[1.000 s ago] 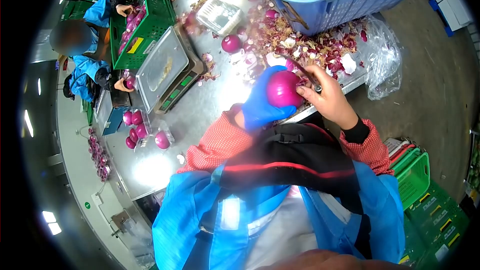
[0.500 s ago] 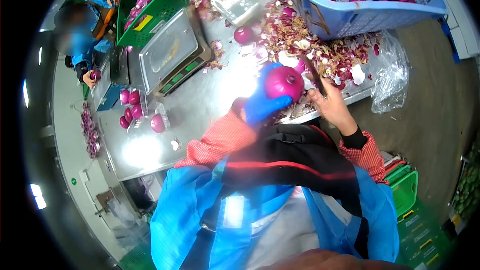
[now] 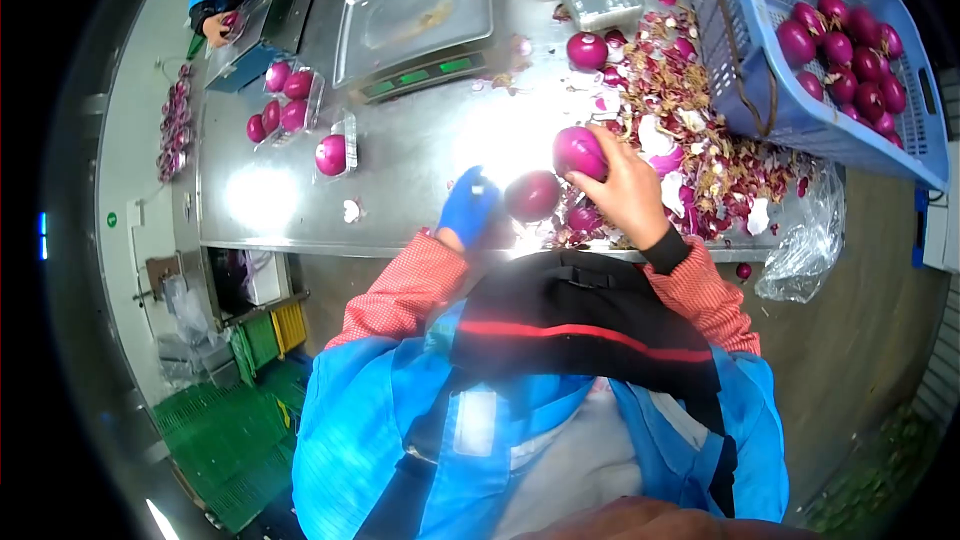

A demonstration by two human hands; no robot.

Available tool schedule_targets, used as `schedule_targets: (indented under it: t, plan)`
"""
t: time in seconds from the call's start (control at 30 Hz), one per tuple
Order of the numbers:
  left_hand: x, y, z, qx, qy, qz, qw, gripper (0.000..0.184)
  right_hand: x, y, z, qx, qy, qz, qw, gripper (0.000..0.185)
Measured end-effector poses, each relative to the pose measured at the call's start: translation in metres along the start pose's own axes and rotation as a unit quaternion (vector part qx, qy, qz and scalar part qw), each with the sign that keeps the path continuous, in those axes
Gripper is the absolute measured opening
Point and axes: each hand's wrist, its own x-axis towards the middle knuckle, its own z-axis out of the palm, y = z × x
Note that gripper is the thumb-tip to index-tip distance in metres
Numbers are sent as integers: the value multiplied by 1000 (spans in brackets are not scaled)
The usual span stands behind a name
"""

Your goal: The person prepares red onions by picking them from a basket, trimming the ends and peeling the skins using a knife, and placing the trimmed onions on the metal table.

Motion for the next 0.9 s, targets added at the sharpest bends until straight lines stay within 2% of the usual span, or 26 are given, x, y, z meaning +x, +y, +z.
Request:
schedule_targets:
  t: [0.03, 0.07, 0.1, 0.17, 0.23, 0.27, 0.37, 0.4, 0.5, 0.53, 0.6, 0.67, 0.7, 0.8, 0.87, 0.9]
  plan:
    - [-4, -13, 5, 118, -40, 51, 991, 45, 5, -10, 3, -63, -49, 1, 997, 57]
    - [-9, -24, 15, 150, -49, 67, 985, 42, 10, -19, 5, -127, -97, 1, 987, 53]
    - [-10, -20, 20, 134, -51, 59, 988, 39, 13, -22, 11, -143, -113, 0, 983, 42]
    - [-12, -15, 27, -32, -45, -57, 997, 35, 13, -12, 20, -95, -59, -14, 994, 39]
    - [-7, -1, 26, -198, -71, -182, 961, 30, 15, 4, 24, -92, -7, -26, 995, 37]
    - [-7, -10, 33, -266, -51, -193, 943, 29, 17, 10, 21, -115, -14, -15, 993, 35]
    - [-7, 13, 27, -321, -32, -240, 916, 26, 23, 26, 29, -185, -89, 9, 979, 29]
    - [-3, 8, 32, -309, -23, -224, 924, 26, 27, 28, 33, -174, -152, 51, 972, 31]
    - [7, -32, 49, -254, 20, -50, 966, 24, 31, 35, 41, -74, -120, 61, 988, 29]
    - [7, -28, 44, -271, 1, -41, 962, 24, 33, 34, 44, -65, -89, 16, 994, 25]
    - [6, -27, 22, -336, -47, -61, 939, 23, 40, 22, 40, -27, -128, 67, 989, 23]
    - [2, -25, -4, -384, -69, -63, 919, 23, 52, 11, 41, 60, -124, 59, 989, 21]
    - [-1, -26, -18, -402, -67, -60, 911, 22, 61, -12, 37, 150, -130, 86, 976, 20]
    - [-11, -33, -66, -432, -20, -38, 901, 22, 80, -57, 43, 273, -170, 94, 942, 27]
    - [-11, -42, -103, -420, 42, -9, 906, 22, 85, -86, 50, 300, -202, 96, 927, 31]
    - [-8, -47, -124, -397, 83, 16, 914, 22, 86, -90, 57, 270, -207, 75, 937, 31]
